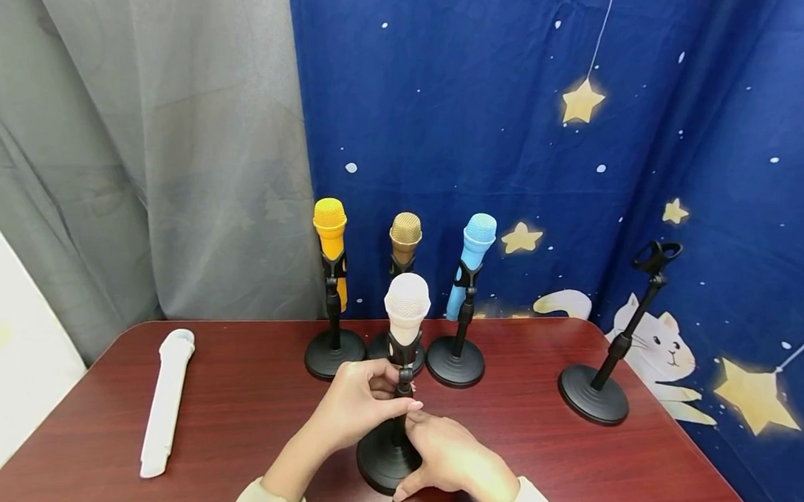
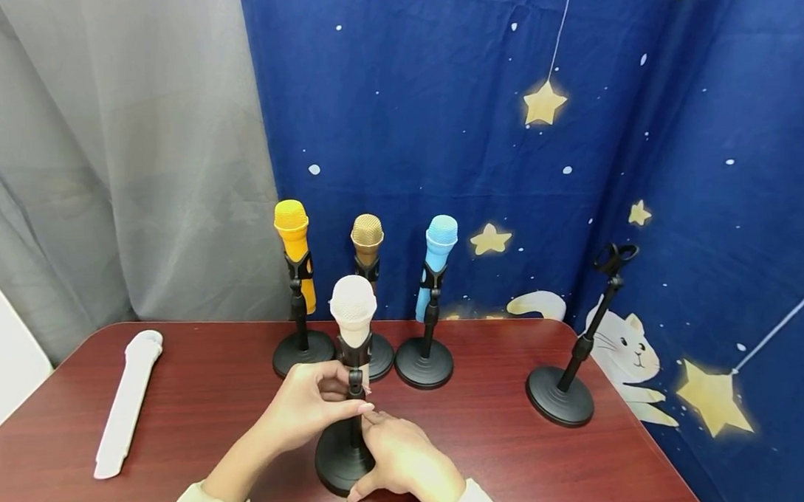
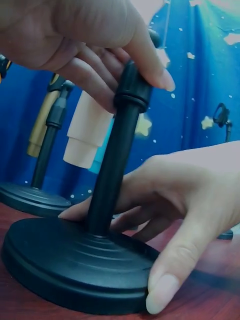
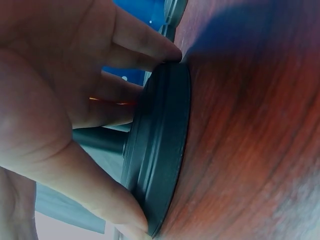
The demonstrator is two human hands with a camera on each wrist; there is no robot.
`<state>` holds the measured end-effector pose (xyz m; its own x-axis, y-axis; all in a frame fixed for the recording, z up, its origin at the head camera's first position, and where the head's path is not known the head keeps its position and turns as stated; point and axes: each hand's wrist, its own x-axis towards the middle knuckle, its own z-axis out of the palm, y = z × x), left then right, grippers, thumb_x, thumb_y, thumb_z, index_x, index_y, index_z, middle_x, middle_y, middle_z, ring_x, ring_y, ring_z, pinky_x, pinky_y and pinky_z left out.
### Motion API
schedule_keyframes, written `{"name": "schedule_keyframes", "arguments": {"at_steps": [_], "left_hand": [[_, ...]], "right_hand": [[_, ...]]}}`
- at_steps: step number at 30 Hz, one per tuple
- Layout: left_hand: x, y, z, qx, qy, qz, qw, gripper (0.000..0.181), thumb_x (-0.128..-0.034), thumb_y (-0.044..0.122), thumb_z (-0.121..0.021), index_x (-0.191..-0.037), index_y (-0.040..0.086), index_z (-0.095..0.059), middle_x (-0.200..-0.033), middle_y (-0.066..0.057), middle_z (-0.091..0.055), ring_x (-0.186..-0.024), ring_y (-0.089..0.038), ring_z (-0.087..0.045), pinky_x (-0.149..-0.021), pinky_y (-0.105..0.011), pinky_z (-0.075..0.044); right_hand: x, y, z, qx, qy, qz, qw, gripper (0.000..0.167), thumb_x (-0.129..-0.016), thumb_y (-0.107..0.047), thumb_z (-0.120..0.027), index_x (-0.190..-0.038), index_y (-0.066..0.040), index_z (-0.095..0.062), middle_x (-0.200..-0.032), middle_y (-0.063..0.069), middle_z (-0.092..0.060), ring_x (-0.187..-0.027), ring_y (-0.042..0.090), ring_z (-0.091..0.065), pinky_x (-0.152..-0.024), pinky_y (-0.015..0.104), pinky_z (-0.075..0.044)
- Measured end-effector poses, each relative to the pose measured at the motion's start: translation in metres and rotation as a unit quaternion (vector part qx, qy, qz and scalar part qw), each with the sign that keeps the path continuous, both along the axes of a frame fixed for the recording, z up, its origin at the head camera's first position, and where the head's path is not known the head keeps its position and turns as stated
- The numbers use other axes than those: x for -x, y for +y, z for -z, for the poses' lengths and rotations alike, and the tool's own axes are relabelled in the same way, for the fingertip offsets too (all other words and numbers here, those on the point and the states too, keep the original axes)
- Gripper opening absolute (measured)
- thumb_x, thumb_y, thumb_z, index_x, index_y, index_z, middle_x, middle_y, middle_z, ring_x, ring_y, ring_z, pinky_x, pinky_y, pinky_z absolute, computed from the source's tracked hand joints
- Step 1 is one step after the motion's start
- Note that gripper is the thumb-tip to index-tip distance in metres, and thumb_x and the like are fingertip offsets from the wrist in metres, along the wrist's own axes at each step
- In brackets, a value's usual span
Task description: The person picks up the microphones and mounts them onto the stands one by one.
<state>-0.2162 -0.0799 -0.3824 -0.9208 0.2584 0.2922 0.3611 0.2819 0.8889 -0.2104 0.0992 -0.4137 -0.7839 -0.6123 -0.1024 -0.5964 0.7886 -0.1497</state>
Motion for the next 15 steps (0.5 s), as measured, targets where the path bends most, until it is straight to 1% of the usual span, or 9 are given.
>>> {"name": "schedule_keyframes", "arguments": {"at_steps": [3,5,7,8,9,11,13,15], "left_hand": [[0.0026,-0.0014,0.0021,-0.01,-0.002,0.018,0.9998,0.025,-0.0764,0.02,-0.089,-0.09,0.007,-0.072,-0.086,-0.007,-0.078,-0.076,-0.006,-0.074,-0.07,-0.022,-0.061],[0.0031,-0.0015,0.0023,-0.013,-0.004,0.024,0.9996,0.026,-0.0768,0.021,-0.089,-0.091,0.007,-0.072,-0.087,-0.007,-0.078,-0.077,-0.007,-0.075,-0.071,-0.022,-0.061],[0.0029,-0.0014,0.0023,-0.01,-0.003,0.028,0.9996,0.027,-0.0773,0.02,-0.089,-0.092,0.005,-0.071,-0.088,-0.008,-0.078,-0.077,-0.007,-0.075,-0.072,-0.023,-0.061],[0.0025,-0.0016,0.0019,-0.002,0.003,0.029,0.9996,0.027,-0.0779,0.021,-0.088,-0.092,0.005,-0.072,-0.088,-0.008,-0.078,-0.078,-0.006,-0.075,-0.072,-0.022,-0.061],[0.002,-0.0019,0.0012,0.011,0.012,0.031,0.9994,0.027,-0.0787,0.021,-0.088,-0.094,0.006,-0.072,-0.088,-0.007,-0.078,-0.078,-0.006,-0.074,-0.073,-0.022,-0.061],[0.0007,-0.0033,-0.0011,0.051,0.036,0.034,0.9974,0.024,-0.0811,0.024,-0.086,-0.095,0.01,-0.073,-0.087,-0.004,-0.078,-0.079,-0.003,-0.074,-0.073,-0.02,-0.06],[-0.001,-0.0061,-0.0037,0.104,0.069,0.033,0.9916,0.02,-0.0838,0.029,-0.084,-0.095,0.016,-0.073,-0.087,0.002,-0.077,-0.08,-0.001,-0.073,-0.074,-0.019,-0.059],[-0.0027,-0.0101,-0.0068,0.154,0.091,0.032,0.9833,0.018,-0.0856,0.034,-0.081,-0.096,0.022,-0.074,-0.09,0.007,-0.078,-0.083,0.0,-0.073,-0.076,-0.02,-0.059]], "right_hand": [[-0.0007,0.0006,-0.0012,0.001,-0.002,0.0,1.0,0.095,-0.064,-0.062,-0.088,-0.136,-0.008,-0.058,-0.137,0.003,-0.063,-0.111,0.018,-0.068,-0.092,0.033,-0.056],[-0.001,0.0013,-0.0014,0.001,-0.002,-0.001,1.0,0.094,-0.064,-0.061,-0.088,-0.135,-0.008,-0.058,-0.135,0.003,-0.063,-0.11,0.017,-0.068,-0.091,0.032,-0.056],[-0.0013,0.0019,-0.0011,0.001,-0.003,0.0,1.0,0.093,-0.064,-0.061,-0.088,-0.135,-0.008,-0.059,-0.135,0.002,-0.063,-0.111,0.015,-0.068,-0.091,0.032,-0.056],[-0.0015,0.002,-0.001,0.001,-0.004,0.001,1.0,0.093,-0.064,-0.061,-0.088,-0.135,-0.008,-0.058,-0.136,0.002,-0.063,-0.112,0.015,-0.067,-0.092,0.031,-0.056],[-0.0014,0.0022,-0.0006,0.002,-0.006,0.001,1.0,0.093,-0.064,-0.061,-0.088,-0.135,-0.009,-0.058,-0.137,0.003,-0.062,-0.113,0.015,-0.067,-0.092,0.032,-0.056],[-0.0009,0.002,0.0,0.003,-0.011,0.002,0.9999,0.094,-0.065,-0.061,-0.088,-0.138,-0.009,-0.057,-0.139,0.003,-0.062,-0.117,0.016,-0.066,-0.094,0.032,-0.056],[-0.0007,0.0015,-0.0003,0.002,-0.013,0.005,0.9999,0.095,-0.065,-0.062,-0.087,-0.139,-0.01,-0.057,-0.141,0.002,-0.061,-0.119,0.016,-0.065,-0.095,0.033,-0.055],[-0.0006,0.0007,-0.0013,-0.003,-0.008,0.007,0.9999,0.096,-0.065,-0.063,-0.086,-0.141,-0.012,-0.056,-0.142,0.002,-0.061,-0.123,0.015,-0.064,-0.097,0.034,-0.055]]}}
